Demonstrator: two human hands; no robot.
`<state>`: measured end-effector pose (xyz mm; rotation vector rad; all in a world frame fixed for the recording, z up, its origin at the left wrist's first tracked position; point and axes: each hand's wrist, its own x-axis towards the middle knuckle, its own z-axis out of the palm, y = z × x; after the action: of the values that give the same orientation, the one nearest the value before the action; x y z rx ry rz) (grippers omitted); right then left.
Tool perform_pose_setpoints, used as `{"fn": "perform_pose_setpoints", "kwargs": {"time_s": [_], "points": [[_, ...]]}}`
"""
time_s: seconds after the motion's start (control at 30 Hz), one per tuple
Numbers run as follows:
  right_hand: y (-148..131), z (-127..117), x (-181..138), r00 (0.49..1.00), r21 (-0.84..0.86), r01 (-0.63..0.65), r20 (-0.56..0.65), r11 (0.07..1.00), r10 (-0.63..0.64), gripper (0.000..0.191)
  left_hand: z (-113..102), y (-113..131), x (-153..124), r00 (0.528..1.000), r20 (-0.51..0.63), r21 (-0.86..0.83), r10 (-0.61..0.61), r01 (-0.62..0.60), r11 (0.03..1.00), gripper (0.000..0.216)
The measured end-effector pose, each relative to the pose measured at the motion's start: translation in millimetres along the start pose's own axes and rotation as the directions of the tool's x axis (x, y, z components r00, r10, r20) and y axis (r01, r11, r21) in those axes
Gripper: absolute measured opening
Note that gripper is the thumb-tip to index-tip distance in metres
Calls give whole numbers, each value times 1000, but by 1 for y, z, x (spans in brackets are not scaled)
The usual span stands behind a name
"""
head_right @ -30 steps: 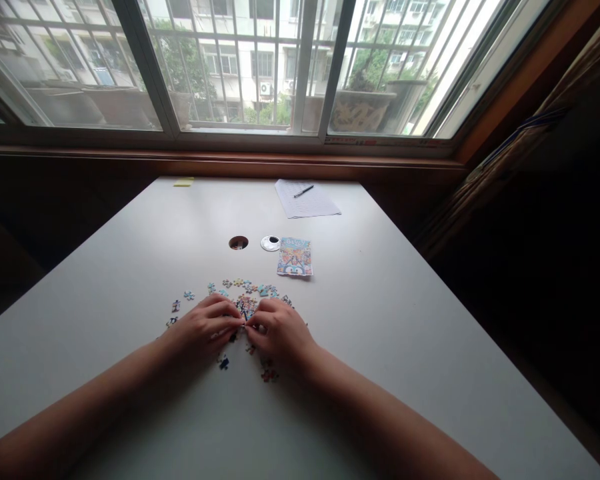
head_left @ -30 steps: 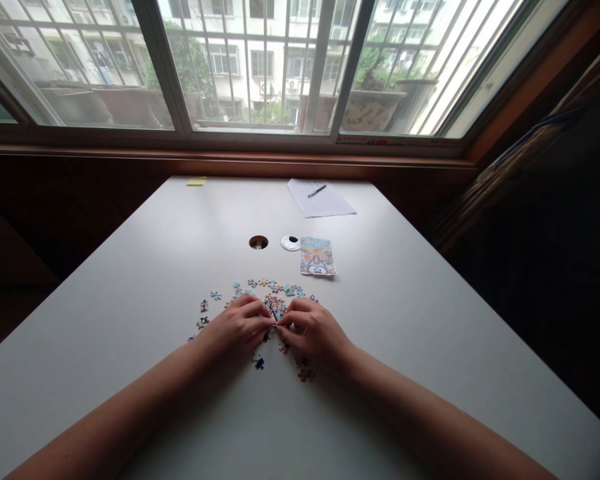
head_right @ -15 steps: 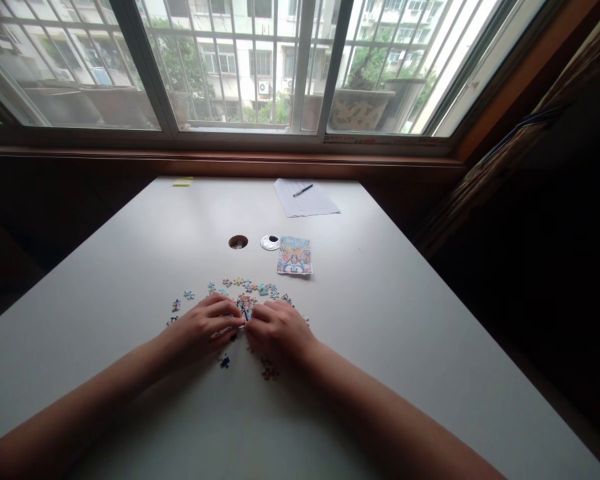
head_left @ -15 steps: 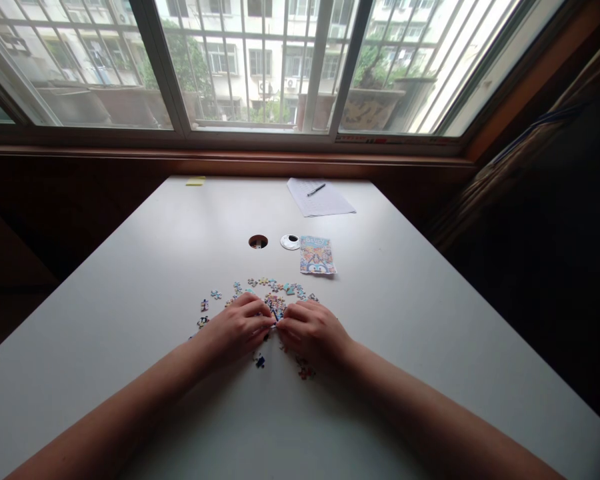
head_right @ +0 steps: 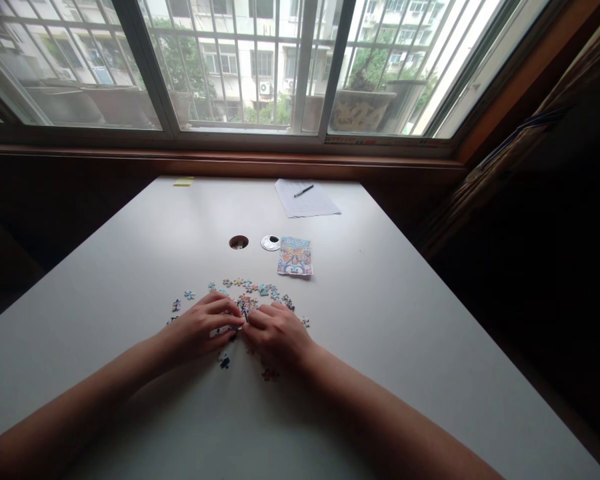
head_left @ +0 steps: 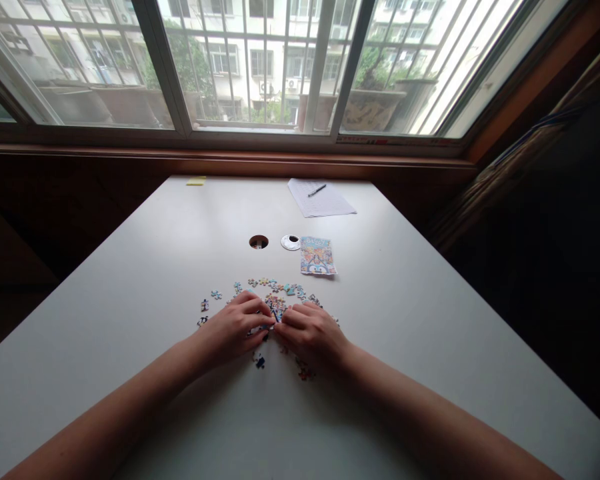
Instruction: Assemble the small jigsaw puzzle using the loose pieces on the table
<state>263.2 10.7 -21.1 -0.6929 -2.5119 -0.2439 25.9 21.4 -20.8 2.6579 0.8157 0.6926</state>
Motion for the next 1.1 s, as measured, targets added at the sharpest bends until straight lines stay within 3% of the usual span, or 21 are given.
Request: {"fn": "perform_pose_setpoints", "kwargs": {"time_s": [0.17, 0.3, 0.5, 0.67, 0.87, 1.1], "points": [[1, 0, -2, 996, -85, 92, 3, 992, -92, 22, 2, -2, -1, 1000, -9, 5, 12, -12, 1000, 21], [0, 4, -3, 999, 49, -42, -28, 998, 43, 25, 1, -2, -1, 1000, -9, 12, 3, -3, 1000, 20], [-3, 9, -5, 965, 273, -234, -54, 933, 257, 20, 0, -1, -1, 1000, -8, 0, 3, -3, 1000, 24], [-3, 5, -8, 970, 287, -206, -67, 936, 234, 18, 2, -1, 0, 1000, -23, 1, 12, -12, 1000, 22], [9, -5, -12, 948, 341, -257, -92, 904, 304, 14, 0, 3, 0, 996, -87, -14, 21, -23, 1000, 24], [10, -6, -14, 946, 320, -243, -129, 916, 296, 12, -13, 8, 0, 971, -230, -118, -72, 46, 992, 14]]}}
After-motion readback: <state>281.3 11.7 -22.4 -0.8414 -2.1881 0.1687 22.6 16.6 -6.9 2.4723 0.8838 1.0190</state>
